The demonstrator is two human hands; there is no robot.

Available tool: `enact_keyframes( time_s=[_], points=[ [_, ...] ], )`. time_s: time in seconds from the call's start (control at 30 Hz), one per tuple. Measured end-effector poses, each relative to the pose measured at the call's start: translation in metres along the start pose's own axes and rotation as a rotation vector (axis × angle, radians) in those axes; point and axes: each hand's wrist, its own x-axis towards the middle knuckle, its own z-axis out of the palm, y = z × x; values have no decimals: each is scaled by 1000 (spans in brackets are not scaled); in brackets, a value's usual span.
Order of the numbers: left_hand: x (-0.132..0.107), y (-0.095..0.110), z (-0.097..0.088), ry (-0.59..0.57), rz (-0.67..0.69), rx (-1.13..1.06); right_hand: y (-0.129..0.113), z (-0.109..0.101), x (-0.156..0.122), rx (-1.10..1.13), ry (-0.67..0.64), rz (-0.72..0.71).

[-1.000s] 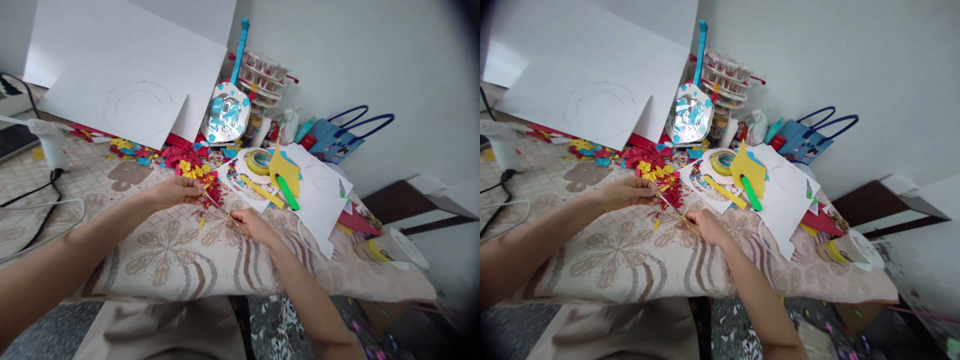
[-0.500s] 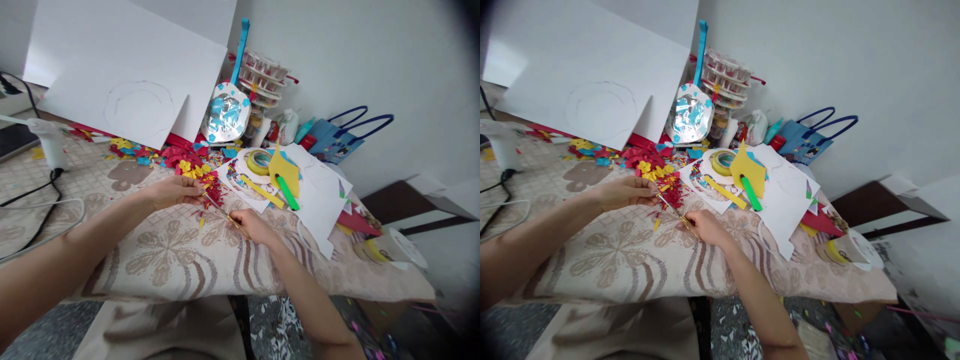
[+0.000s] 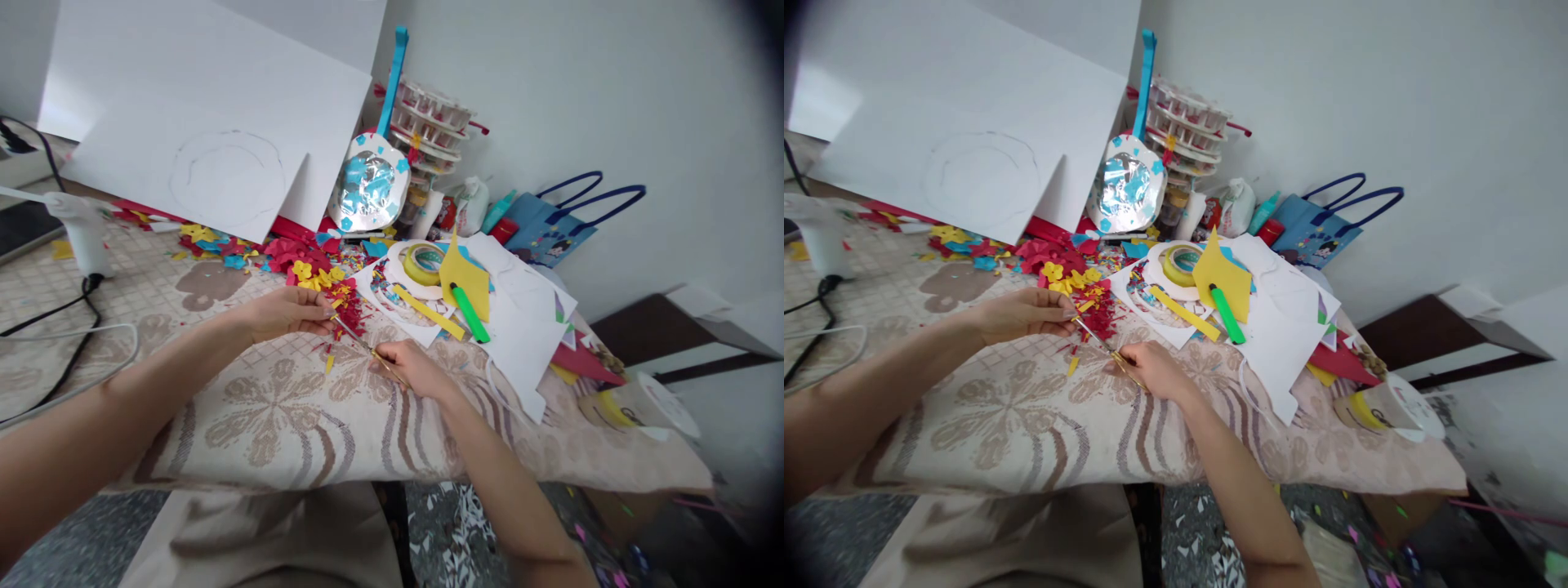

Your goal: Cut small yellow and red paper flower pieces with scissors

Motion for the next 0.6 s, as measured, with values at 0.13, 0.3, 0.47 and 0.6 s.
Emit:
enact_keyframes(
  time_s=[0.13,0.3,0.47,0.6],
  points=[
    [-1,0,0,-2,4,2,2,0,1,9,6,-15],
    [-1,1,1,4,1,-14,2,1,1,2,6,-19],
    [-1,1,0,-14,-9,-15,4,2,0,8,-18,-8],
    [-1,0,-1,-20,-10,-9,4,1,0,12,-21,-9]
  ],
)
